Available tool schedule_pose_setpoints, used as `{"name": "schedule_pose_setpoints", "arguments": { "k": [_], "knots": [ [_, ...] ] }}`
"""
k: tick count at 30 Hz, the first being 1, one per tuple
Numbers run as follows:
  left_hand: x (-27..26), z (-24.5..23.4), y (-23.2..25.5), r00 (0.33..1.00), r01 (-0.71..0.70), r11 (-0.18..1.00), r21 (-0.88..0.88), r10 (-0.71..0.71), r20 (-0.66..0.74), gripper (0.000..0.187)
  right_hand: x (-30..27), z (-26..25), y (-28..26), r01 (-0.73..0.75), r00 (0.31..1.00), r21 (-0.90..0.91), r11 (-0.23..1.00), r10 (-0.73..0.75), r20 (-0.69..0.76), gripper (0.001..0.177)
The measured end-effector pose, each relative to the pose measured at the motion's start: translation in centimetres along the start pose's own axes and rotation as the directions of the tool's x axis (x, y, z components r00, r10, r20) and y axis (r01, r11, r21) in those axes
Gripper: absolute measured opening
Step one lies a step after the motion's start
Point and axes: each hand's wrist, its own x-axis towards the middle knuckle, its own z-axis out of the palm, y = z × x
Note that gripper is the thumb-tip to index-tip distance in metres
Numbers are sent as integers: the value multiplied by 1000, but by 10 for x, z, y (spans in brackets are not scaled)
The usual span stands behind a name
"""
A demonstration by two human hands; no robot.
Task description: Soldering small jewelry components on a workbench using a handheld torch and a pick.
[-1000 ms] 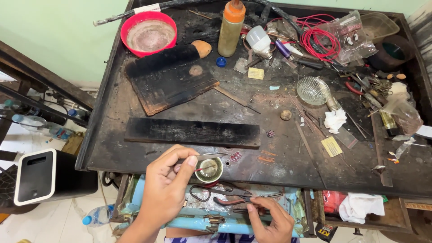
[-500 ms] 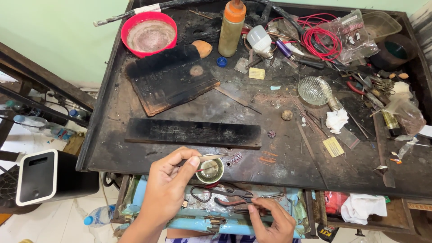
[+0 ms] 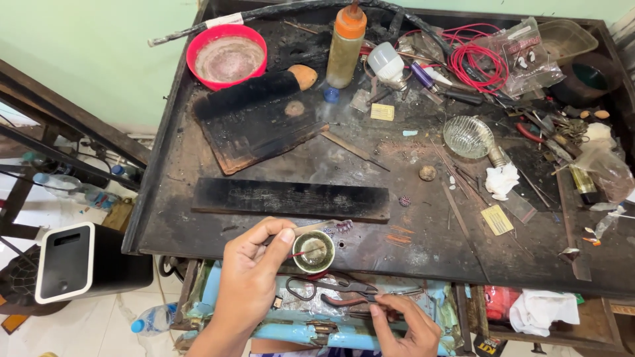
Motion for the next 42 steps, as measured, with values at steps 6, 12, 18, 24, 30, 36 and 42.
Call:
{"name": "schedule_pose_setpoints", "arguments": {
  "k": [6, 12, 18, 24, 30, 36, 42],
  "knots": [
    [2, -1, 1, 994, 57, 998, 18, -55, -94, 22, 0, 0, -3, -13, 1000, -27, 1000, 13, -3, 12],
    [3, 0, 1, 993, 48, 998, -43, -52, -103, 21, -1, 2, -8, -70, 997, -12, 997, 70, -31, 10],
    [0, 1, 13, 993, 36, 999, -13, -37, -116, 21, 0, 2, -7, -44, 999, -12, 999, 43, -22, 8],
    [-1, 3, 10, 996, -29, 994, -101, 20, -89, 19, 2, 0, -5, -45, 999, -75, 996, 46, 12, 11],
    [-2, 2, 15, 998, 5, 995, -100, -11, -55, 22, 2, -1, -9, -81, 996, -94, 992, 84, 24, 12],
    [-3, 1, 11, 999, -42, 989, -142, 40, -22, 20, 3, -2, -7, -110, 992, -148, 983, 119, 52, 14],
    [-5, 0, 10, 999, -44, 980, -195, 47, 12, 19, 2, -1, -9, -111, 993, -109, 988, 115, 34, 13]
  ]
}}
